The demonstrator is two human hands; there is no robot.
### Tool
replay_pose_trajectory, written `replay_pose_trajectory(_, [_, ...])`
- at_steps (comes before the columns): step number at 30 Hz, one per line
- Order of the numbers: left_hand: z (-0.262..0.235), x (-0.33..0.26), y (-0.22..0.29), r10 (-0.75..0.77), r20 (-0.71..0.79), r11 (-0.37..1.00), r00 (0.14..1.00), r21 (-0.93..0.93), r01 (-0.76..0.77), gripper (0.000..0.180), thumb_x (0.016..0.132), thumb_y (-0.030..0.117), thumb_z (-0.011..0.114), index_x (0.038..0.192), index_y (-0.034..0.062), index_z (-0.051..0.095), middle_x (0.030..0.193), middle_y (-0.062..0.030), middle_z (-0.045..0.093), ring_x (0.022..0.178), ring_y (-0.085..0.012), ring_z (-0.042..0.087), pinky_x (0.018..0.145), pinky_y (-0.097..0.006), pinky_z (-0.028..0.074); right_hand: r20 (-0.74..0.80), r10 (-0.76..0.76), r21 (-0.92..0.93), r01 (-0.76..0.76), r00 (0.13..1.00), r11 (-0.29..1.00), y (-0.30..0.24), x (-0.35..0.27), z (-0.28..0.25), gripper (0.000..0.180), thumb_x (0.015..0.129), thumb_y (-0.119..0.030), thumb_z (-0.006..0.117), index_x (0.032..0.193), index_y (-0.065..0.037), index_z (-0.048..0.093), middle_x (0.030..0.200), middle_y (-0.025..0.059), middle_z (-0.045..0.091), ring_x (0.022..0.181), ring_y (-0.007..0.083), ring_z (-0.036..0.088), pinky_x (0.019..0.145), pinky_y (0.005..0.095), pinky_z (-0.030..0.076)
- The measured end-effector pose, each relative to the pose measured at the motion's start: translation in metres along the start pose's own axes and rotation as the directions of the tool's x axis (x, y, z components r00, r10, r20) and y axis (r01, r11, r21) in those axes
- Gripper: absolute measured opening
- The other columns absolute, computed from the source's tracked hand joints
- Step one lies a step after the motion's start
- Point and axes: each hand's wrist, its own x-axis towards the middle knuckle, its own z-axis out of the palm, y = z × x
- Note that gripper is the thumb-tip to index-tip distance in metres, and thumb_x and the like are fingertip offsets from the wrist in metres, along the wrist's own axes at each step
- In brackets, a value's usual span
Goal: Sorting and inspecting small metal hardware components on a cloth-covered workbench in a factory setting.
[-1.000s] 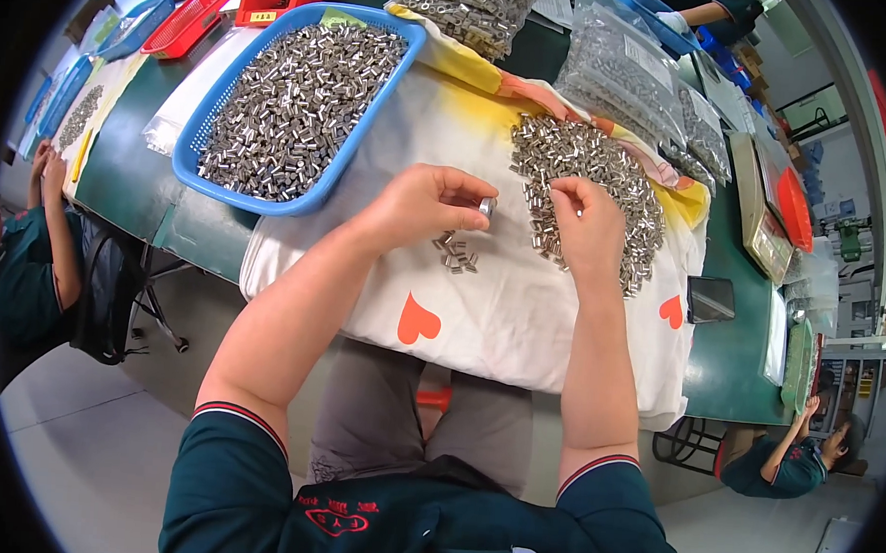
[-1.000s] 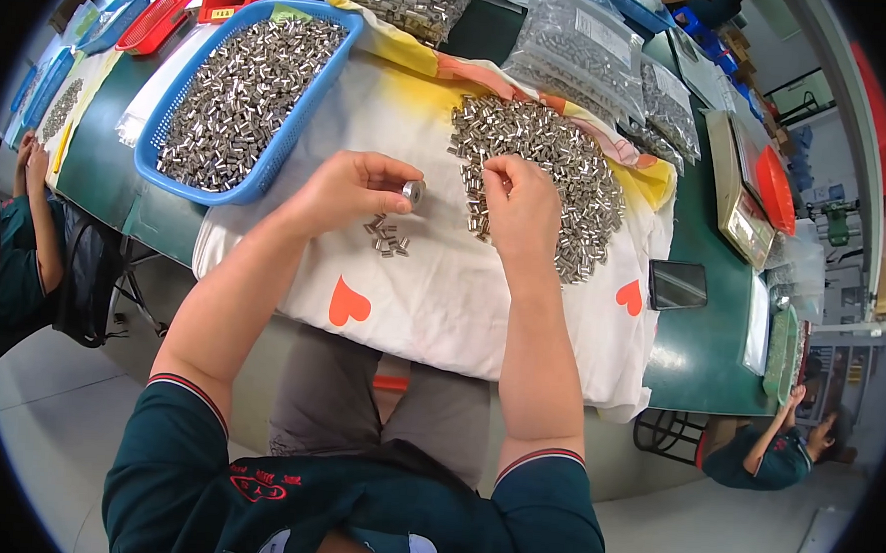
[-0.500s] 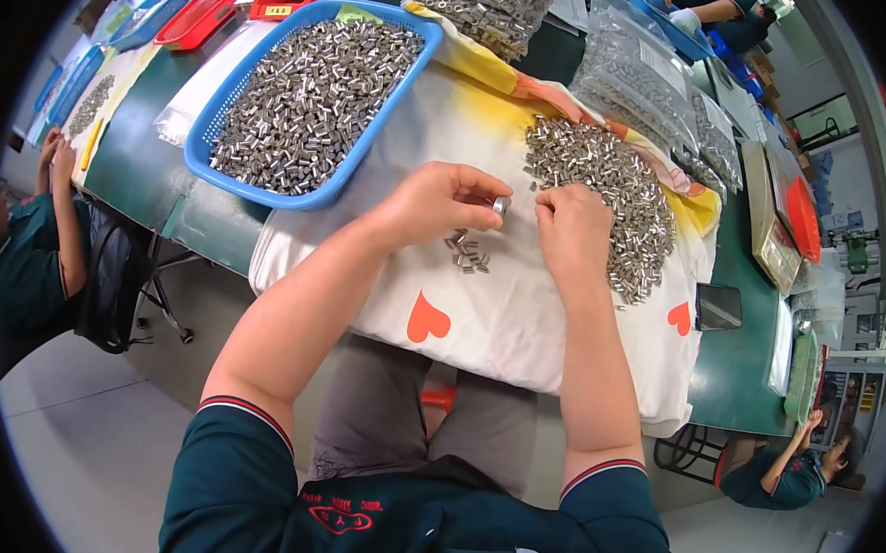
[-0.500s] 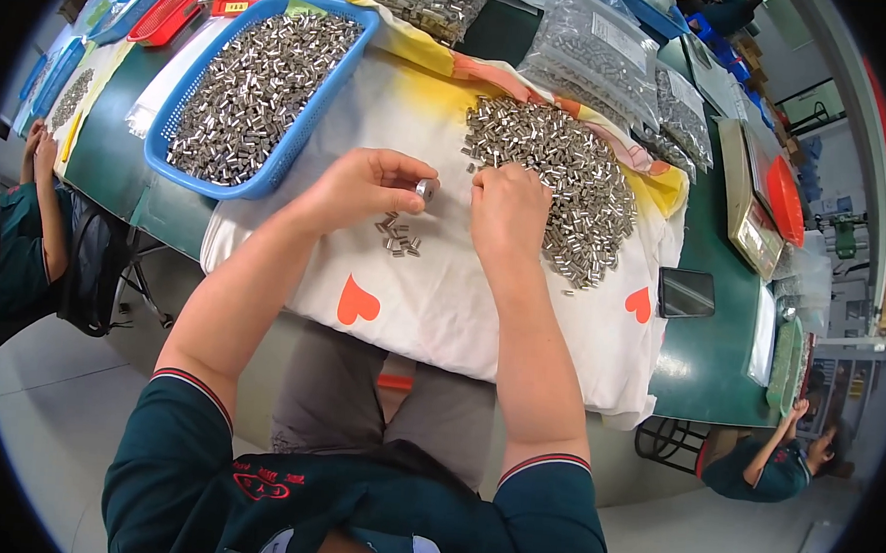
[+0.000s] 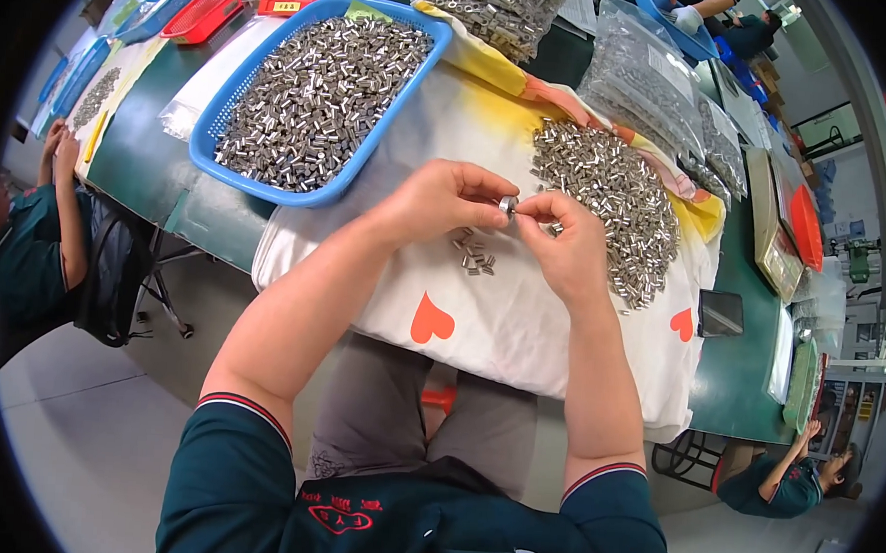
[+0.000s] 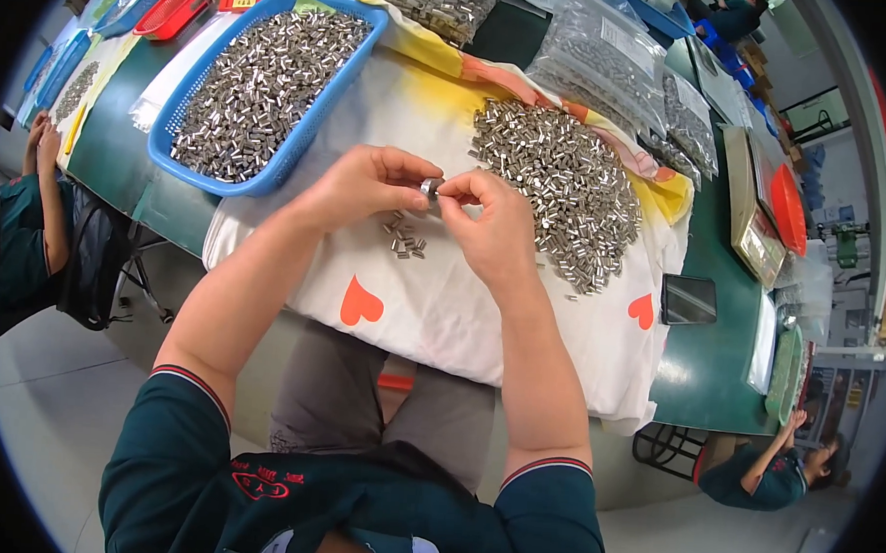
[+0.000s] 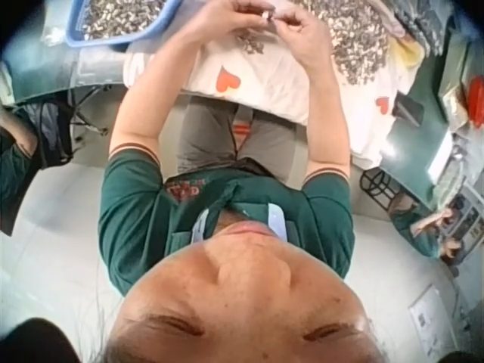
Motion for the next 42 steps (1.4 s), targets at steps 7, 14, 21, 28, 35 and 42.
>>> replay_pose_trajectory(7, [0.003, 0.001, -0.005, 0.043, -0.066, 0.993, 0.997, 0.112, -0.036, 0.033, 0.074, 0.003, 0.065, 0.105, -0.0035, 0.056, 0.092, -0.0085, 0.062, 0.08, -0.0103, 0.059, 0.07, -0.022, 0.048, -0.081, -0.289, -0.341, 0.246, 0.954, 0.907, 0.0, -0.005, 0.008, 0.007, 0.068, -0.004, 0.06, 0.074, -0.001, 0.058, 0.073, 0.0074, 0.06, 0.067, 0.0186, 0.058, 0.062, 0.0288, 0.045])
replay_pose_trajectory(14, [0.004, -0.001, 0.0, -0.01, -0.022, 0.992, 1.0, 0.127, 0.013, 0.033, 0.074, 0.003, 0.065, 0.106, -0.0035, 0.056, 0.092, -0.0087, 0.062, 0.08, -0.0102, 0.059, 0.071, -0.022, 0.048, 0.041, -0.028, -0.05, 0.03, 0.999, 0.998, 0.007, -0.001, -0.003, 0.011, 0.073, -0.007, 0.061, 0.082, -0.002, 0.061, 0.077, 0.0082, 0.062, 0.065, 0.0163, 0.059, 0.06, 0.0257, 0.046])
replay_pose_trajectory(21, [0.006, 0.0, 0.0, 0.012, -0.025, 0.985, 1.0, 0.174, -0.007, 0.031, 0.073, 0.003, 0.066, 0.103, -0.0026, 0.058, 0.092, -0.007, 0.062, 0.08, -0.0084, 0.058, 0.071, -0.021, 0.047, -0.188, -0.256, -0.606, 0.093, 0.948, 0.79, 0.03, 0.015, -0.015, 0.017, 0.07, -0.012, 0.063, 0.086, -0.008, 0.064, 0.078, 0.0064, 0.056, 0.079, 0.0246, 0.052, 0.072, 0.0373, 0.041])
replay_pose_trajectory(28, [0.006, -0.001, 0.002, 0.02, -0.011, 0.987, 1.0, 0.159, -0.018, 0.031, 0.073, 0.002, 0.066, 0.102, -0.0024, 0.059, 0.09, -0.0065, 0.062, 0.079, -0.0079, 0.057, 0.07, -0.021, 0.048, -0.132, -0.224, -0.757, 0.048, 0.966, 0.651, 0.031, 0.013, 0.0, 0.014, 0.067, -0.014, 0.065, 0.081, -0.012, 0.066, 0.077, 0.0038, 0.053, 0.083, 0.0219, 0.049, 0.074, 0.0365, 0.038])
replay_pose_trajectory(35, [0.007, -0.001, 0.004, 0.013, -0.018, 0.99, 1.0, 0.14, -0.01, 0.031, 0.073, 0.002, 0.066, 0.102, -0.0037, 0.058, 0.089, -0.0071, 0.062, 0.079, -0.0089, 0.058, 0.07, -0.022, 0.048, -0.043, -0.231, -0.745, 0.123, 0.972, 0.656, 0.021, 0.009, 0.0, 0.009, 0.066, -0.014, 0.066, 0.072, -0.009, 0.063, 0.073, 0.0047, 0.054, 0.076, 0.0215, 0.051, 0.071, 0.036, 0.038])
replay_pose_trajectory(42, [0.004, -0.004, 0.007, -0.027, -0.013, 0.999, 1.0, 0.024, 0.027, 0.034, 0.075, 0.002, 0.063, 0.107, -0.0034, 0.054, 0.092, -0.0082, 0.061, 0.079, -0.0105, 0.059, 0.071, -0.023, 0.049, -0.031, 0.056, 0.053, -0.055, 0.998, 0.997, 0.0, 0.001, -0.003, 0.006, 0.072, -0.005, 0.06, 0.076, -0.002, 0.061, 0.073, 0.0075, 0.06, 0.062, 0.0151, 0.056, 0.057, 0.0244, 0.044])
